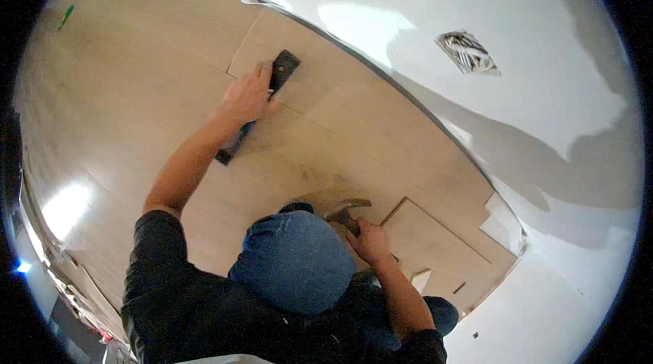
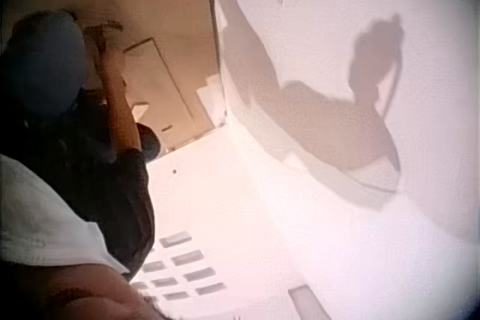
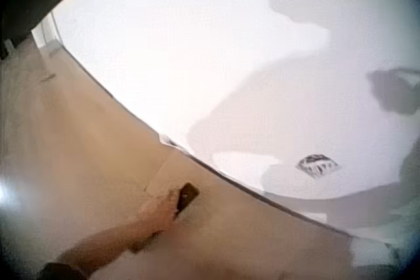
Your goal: The person installs flooring boards by positioning them against a wall, using a hammer and a pull bar to join the planks, cutting a protective layer with a utility knife, and marking boards with a pencil and square ruler.
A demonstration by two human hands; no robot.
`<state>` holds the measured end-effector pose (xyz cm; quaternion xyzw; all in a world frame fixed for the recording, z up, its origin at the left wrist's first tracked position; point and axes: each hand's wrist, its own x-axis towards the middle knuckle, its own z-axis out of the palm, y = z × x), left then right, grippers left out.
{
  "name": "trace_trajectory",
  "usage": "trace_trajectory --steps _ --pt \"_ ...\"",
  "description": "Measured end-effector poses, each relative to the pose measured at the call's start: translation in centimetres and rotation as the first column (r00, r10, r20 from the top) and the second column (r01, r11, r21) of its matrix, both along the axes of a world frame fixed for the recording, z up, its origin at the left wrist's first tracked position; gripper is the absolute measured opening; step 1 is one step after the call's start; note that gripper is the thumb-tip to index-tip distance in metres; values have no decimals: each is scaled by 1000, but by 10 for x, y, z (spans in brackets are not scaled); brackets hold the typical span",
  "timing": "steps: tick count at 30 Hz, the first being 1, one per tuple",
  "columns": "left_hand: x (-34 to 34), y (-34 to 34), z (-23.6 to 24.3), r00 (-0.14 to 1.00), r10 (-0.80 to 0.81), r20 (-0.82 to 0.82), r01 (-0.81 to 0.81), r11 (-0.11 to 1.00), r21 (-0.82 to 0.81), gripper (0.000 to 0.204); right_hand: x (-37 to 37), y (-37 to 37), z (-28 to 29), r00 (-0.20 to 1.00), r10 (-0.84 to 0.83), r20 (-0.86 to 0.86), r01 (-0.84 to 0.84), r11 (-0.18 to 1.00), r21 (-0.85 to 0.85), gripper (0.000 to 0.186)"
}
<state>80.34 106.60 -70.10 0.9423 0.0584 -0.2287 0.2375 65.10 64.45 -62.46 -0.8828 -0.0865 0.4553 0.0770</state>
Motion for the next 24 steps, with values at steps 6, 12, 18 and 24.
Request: trace_trajectory --steps 6,12,18,24 --pt "46 -91 -7 998 38 49 -38 999 -8 67 4 29 -3 1000 -15 -1 15 1000 1 38" --pt "63 -102 -17 993 27 115 -34 998 60 67 -1 28 -5 980 -186 -74 186 982 -16 44" --pt "66 -107 -18 999 -32 28 25 974 225 78 4 18 -30 979 -203 -33 206 972 117 50" --pt "92 -75 -11 955 -133 267 85 980 181 69 43 35 -54 963 -267 -43 270 941 206 53"
